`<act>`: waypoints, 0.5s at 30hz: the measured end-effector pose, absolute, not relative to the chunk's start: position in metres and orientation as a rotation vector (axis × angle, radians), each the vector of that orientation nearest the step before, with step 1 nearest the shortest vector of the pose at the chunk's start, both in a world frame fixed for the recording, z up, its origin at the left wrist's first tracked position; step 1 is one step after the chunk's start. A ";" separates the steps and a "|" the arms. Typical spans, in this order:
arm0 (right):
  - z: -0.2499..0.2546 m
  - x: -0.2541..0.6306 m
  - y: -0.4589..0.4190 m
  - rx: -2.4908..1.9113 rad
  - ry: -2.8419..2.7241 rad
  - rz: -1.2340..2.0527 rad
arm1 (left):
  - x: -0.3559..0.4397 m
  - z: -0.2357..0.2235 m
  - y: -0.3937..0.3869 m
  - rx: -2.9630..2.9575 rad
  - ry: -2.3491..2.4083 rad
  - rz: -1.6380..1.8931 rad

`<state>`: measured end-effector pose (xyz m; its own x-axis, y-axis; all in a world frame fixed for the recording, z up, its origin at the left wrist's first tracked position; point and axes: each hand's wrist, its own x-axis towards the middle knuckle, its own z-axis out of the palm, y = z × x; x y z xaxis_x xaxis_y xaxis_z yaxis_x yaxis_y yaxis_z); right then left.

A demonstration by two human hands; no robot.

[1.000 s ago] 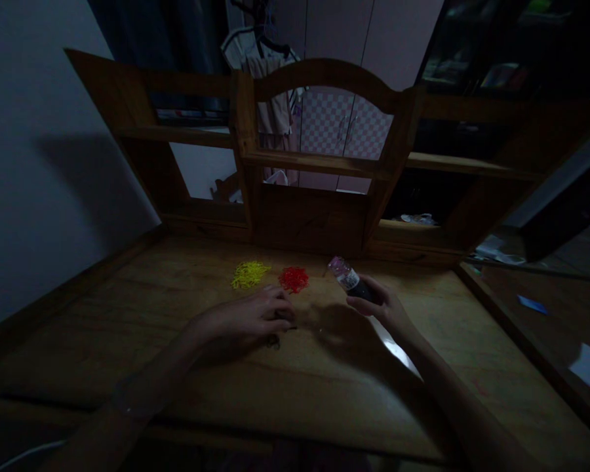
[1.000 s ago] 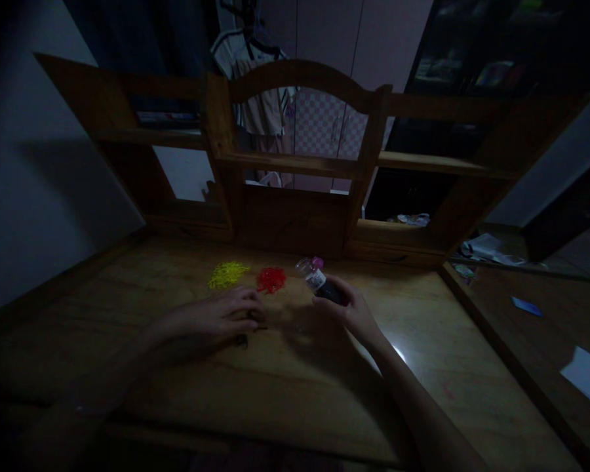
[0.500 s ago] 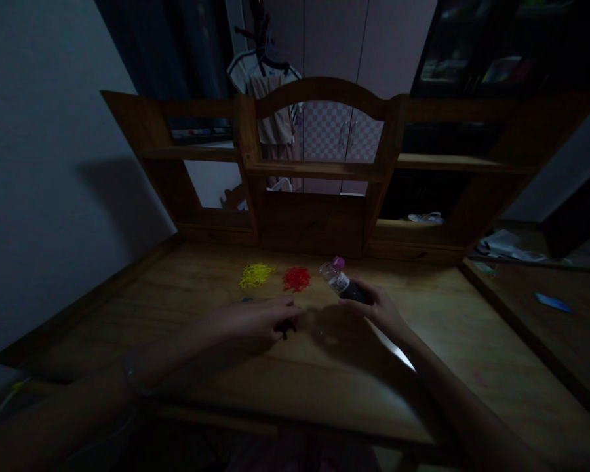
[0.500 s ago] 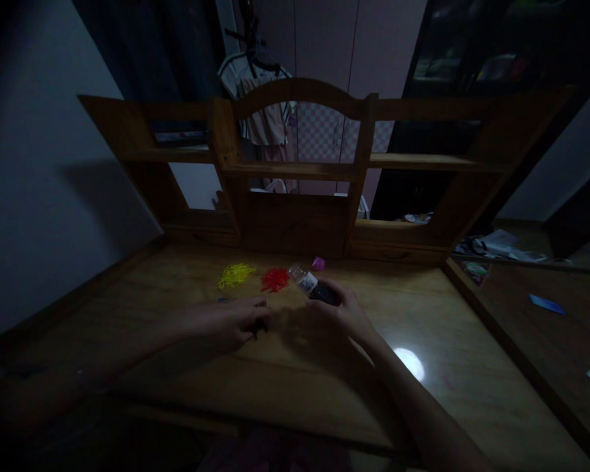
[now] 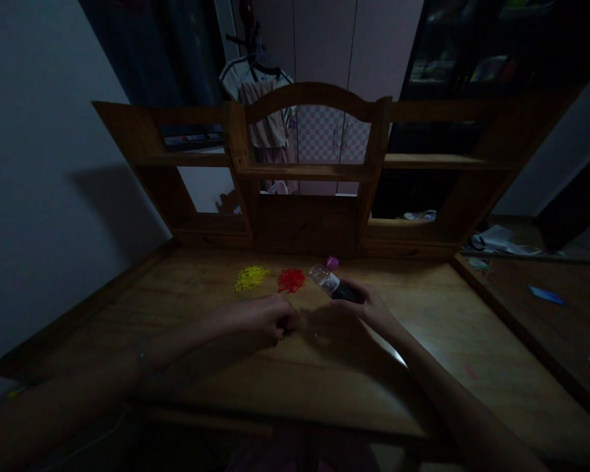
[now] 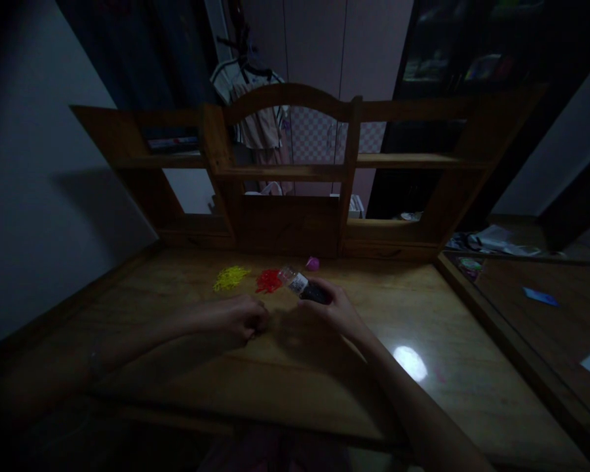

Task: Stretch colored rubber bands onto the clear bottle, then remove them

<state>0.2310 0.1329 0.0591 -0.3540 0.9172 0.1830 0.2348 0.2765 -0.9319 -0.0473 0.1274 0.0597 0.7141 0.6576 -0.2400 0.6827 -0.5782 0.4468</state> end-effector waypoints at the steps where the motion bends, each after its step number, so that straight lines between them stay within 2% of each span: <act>1: 0.058 0.231 0.134 -1.046 -1.770 1.118 | -0.050 0.064 0.130 2.367 1.025 -0.025; 10: 0.056 0.227 0.129 -0.954 -1.840 1.180 | -0.057 0.134 0.158 1.901 1.113 0.632; 15: 0.054 0.224 0.128 -0.905 -1.863 1.203 | -0.030 0.139 0.148 1.833 1.131 0.709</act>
<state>0.2244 0.1276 0.0542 -0.4865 0.8506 0.1995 0.1682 0.3152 -0.9340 -0.0296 0.1478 0.1389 0.4311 0.9017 0.0325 0.4218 -0.2332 0.8762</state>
